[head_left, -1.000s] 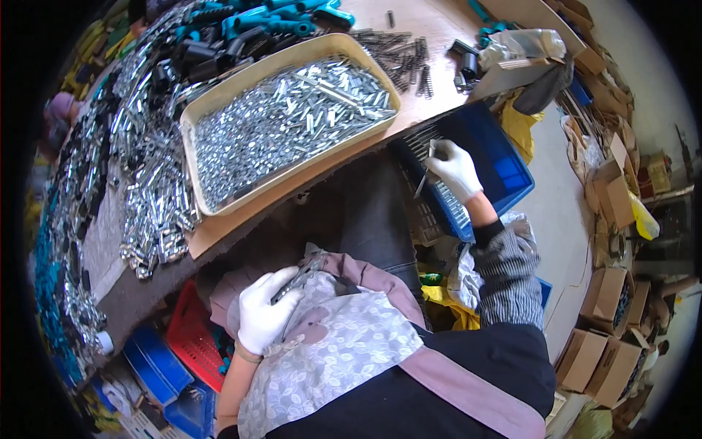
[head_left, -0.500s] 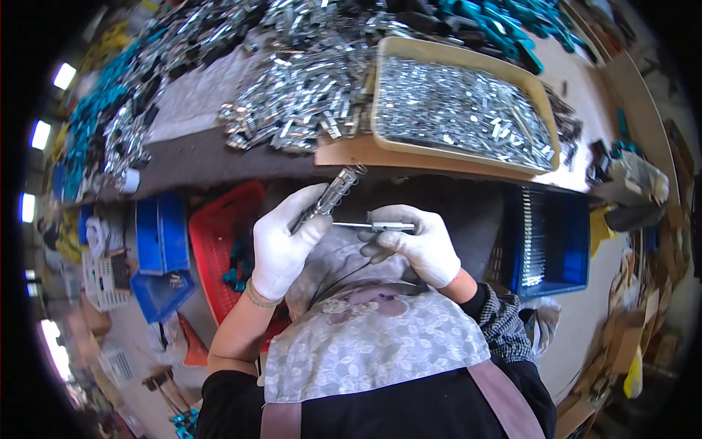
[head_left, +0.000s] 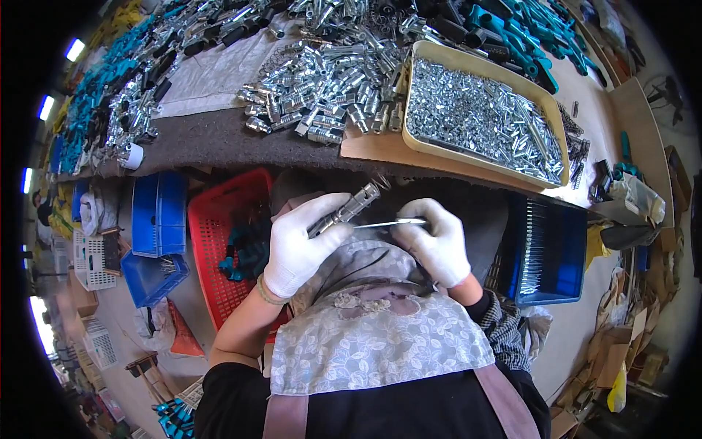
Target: Assembling mechanical hand tools by inserting springs and pins into metal bodies and attaching plastic handles.
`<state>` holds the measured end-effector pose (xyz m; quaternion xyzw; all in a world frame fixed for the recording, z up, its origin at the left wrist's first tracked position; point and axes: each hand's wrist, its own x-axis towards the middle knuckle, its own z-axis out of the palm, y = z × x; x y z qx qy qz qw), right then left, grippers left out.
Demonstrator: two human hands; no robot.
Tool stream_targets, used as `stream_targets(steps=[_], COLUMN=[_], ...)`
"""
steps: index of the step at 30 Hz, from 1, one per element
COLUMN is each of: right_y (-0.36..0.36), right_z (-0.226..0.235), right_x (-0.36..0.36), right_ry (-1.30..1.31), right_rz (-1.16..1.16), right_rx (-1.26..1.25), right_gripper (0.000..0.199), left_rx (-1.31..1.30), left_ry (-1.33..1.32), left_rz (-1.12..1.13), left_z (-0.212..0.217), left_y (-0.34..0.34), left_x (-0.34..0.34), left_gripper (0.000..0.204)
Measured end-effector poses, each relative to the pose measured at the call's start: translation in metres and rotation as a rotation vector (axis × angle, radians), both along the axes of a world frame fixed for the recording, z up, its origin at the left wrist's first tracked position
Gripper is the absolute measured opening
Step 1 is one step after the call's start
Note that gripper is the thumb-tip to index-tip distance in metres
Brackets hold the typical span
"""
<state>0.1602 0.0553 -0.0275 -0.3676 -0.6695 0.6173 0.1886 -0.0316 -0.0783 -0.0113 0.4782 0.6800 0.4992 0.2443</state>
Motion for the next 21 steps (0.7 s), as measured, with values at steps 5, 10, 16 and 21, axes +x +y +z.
stream_targets(steps=[5,10,16,21], right_y=[0.038,0.044,0.030,0.019], right_z=[0.019,0.054,0.061,0.036], right_x=[0.048,0.050,0.030,0.022], right_ry=[0.107,-0.048,-0.069,0.001], right_rz=[-0.231,0.024,0.197,0.332], right_rx=[-0.003,0.260,0.050,0.323], right_gripper=[0.009,0.013,0.016,0.025], left_rx=[0.006,0.030,0.096,0.108], left_ry=[0.177,0.197,0.236,0.228], left_rz=[-0.101,-0.227,-0.296,-0.324], left_z=[0.010,0.009,0.010,0.000], left_y=[-0.004,0.000,0.006,0.007], left_x=[-0.009,-0.005,0.007,0.008], left_gripper=[0.038,0.036,0.032,0.030])
